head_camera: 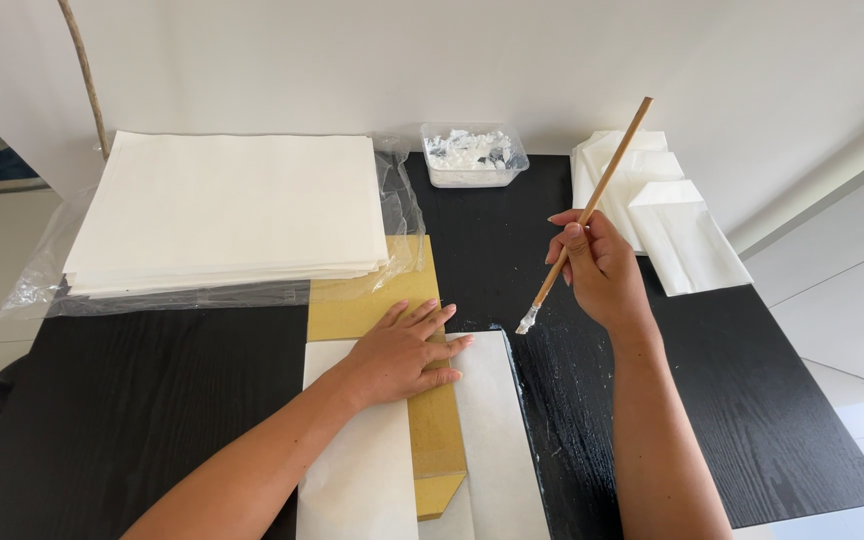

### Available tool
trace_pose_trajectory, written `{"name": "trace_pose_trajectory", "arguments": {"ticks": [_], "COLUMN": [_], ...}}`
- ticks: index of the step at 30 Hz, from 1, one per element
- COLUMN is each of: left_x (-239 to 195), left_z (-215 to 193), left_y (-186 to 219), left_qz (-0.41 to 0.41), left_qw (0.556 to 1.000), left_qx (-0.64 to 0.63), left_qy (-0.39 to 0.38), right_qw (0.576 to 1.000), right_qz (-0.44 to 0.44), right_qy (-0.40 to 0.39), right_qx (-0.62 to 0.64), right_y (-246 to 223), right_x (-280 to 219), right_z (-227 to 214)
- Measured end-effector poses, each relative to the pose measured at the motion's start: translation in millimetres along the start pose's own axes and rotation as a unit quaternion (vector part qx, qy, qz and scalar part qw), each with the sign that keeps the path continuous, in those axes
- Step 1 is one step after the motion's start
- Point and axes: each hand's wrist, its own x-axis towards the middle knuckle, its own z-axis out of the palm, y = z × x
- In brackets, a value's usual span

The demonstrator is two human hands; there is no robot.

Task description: The person places a white sheet of paper onto a yellow cardboard template on a black table. They then use a brush to apply a white substance from a container onto the paper, spreading it evenly across the surface.

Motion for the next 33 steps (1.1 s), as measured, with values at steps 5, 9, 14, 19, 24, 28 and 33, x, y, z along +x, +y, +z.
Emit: {"name": "trace_pose_trajectory", "arguments": {"ticks": [5,9,14,19,24,28,33], "left_x": [-0.4,-1.9,-3.7,-10.7,-21.5,-72.0,-110.0], "left_z": [-1.6,-3.4,-5.0,-11.8,-36.2,-67.1,18.2], "left_y": [4.3,6.2,6.3,13.9,12.6,27.2,-13.2], "left_qz": [0.004,-0.007,-0.005,-0.007,-0.069,-0.129,-0.215], "left_qw": [1.0,1.0,1.0,1.0,0.994,0.989,0.975], "left_qx": [0.009,0.0,-0.005,-0.01,-0.078,-0.055,-0.047], "left_qy": [-0.02,-0.028,-0.028,-0.018,0.012,-0.037,-0.007], "right_qw": [1.0,1.0,1.0,1.0,0.999,0.993,0.982], "right_qz": [0.004,0.009,0.01,0.009,0.011,-0.049,-0.042], "right_qy": [-0.002,-0.005,-0.009,-0.005,0.043,0.093,0.158], "right_qx": [-0.005,-0.001,0.007,0.006,0.002,0.052,0.095], "right_y": [2.7,4.4,6.5,9.2,17.2,18.6,-31.5], "right_x": [0.5,0.7,0.8,-0.6,0.6,-2.1,-22.6], "right_z": [3.1,4.0,5.4,2.6,-12.2,-28.5,-49.9]}}
